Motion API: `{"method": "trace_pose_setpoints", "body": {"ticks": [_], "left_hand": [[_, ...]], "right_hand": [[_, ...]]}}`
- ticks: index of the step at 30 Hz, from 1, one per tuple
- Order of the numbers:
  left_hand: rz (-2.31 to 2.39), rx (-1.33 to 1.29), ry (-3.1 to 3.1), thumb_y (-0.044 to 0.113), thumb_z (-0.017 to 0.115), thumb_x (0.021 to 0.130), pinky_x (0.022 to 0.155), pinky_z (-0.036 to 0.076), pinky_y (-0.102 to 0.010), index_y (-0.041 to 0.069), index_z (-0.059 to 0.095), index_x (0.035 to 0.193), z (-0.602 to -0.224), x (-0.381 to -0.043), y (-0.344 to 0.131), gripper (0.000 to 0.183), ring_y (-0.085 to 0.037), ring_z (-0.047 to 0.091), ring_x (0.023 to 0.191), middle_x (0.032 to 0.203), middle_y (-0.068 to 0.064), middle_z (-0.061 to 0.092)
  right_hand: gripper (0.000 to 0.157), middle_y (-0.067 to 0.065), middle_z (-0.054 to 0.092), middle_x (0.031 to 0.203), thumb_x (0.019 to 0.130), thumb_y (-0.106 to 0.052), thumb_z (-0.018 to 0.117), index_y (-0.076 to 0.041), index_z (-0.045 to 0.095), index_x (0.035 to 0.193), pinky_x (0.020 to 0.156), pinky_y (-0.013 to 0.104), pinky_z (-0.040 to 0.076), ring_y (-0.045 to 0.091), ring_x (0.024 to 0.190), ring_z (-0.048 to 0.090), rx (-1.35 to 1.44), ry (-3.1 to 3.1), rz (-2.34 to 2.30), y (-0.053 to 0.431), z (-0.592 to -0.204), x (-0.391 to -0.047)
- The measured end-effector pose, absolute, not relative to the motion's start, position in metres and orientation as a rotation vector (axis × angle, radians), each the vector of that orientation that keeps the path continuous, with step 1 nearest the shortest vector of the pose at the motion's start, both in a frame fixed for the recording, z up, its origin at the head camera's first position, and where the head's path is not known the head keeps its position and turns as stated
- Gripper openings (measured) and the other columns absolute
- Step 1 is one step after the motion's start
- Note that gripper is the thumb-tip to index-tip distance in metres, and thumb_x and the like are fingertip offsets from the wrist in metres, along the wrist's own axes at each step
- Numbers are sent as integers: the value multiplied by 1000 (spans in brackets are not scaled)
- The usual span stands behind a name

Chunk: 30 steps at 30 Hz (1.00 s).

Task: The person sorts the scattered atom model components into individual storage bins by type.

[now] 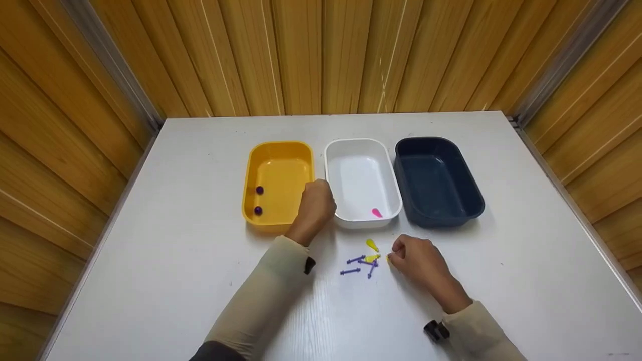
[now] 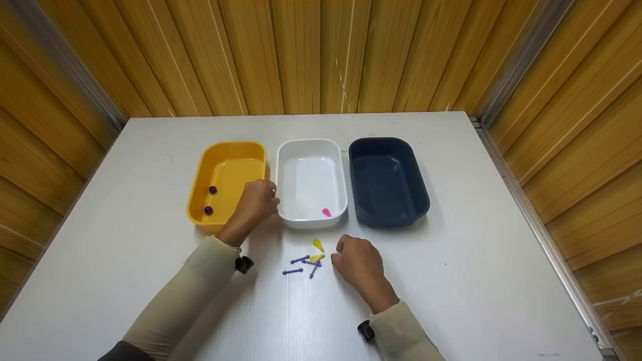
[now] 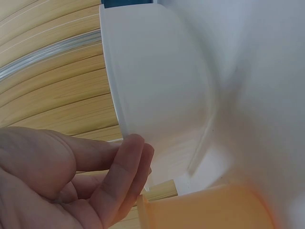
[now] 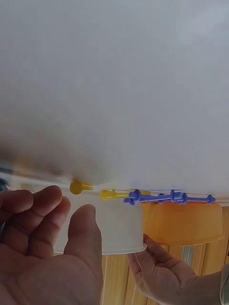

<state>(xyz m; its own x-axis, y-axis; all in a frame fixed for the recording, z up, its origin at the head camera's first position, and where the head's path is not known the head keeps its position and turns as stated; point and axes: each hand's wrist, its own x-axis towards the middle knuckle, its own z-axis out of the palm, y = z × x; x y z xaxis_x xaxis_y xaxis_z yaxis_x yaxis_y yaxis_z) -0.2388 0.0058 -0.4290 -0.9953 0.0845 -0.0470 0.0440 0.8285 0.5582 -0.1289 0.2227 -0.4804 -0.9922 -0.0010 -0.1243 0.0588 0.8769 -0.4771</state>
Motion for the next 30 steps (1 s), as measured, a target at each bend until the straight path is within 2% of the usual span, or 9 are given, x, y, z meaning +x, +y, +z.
{"method": "trace_pose_setpoints", "body": {"ticks": [6,12,21,30], "left_hand": [[891,92,2933,-4,57,93,56,44,-27,-5,73,99,-429,-239,6,17,-21,56,67,78,-10,64],[880,113,2972,-4,56,93,57,47,-29,-7,73,98,-429,-239,6,18,-20,55,66,82,-14,70],[870,60,2906,-3,55,95,52,41,-23,-6,72,105,-426,-240,7,21,-20,57,65,80,-11,68],[876,78,2920,-4,54,94,54,41,-25,-6,73,102,-428,-240,7,20,-20,56,67,79,-10,65]], "right_hand": [[17,0,62,75,83,-19,80,-10,68,91,65,32,43,16,71,54,37,2898,-706,222,-481,-126],[18,0,61,76,80,-17,81,-10,68,91,66,33,44,16,71,54,18,2908,-677,222,-482,-126],[10,0,64,74,80,-10,74,-7,72,90,67,37,48,17,72,57,5,2925,-621,222,-481,-125],[9,3,72,80,84,-11,70,-7,76,91,69,40,50,19,73,59,-11,2956,-568,221,-479,-125]]}}
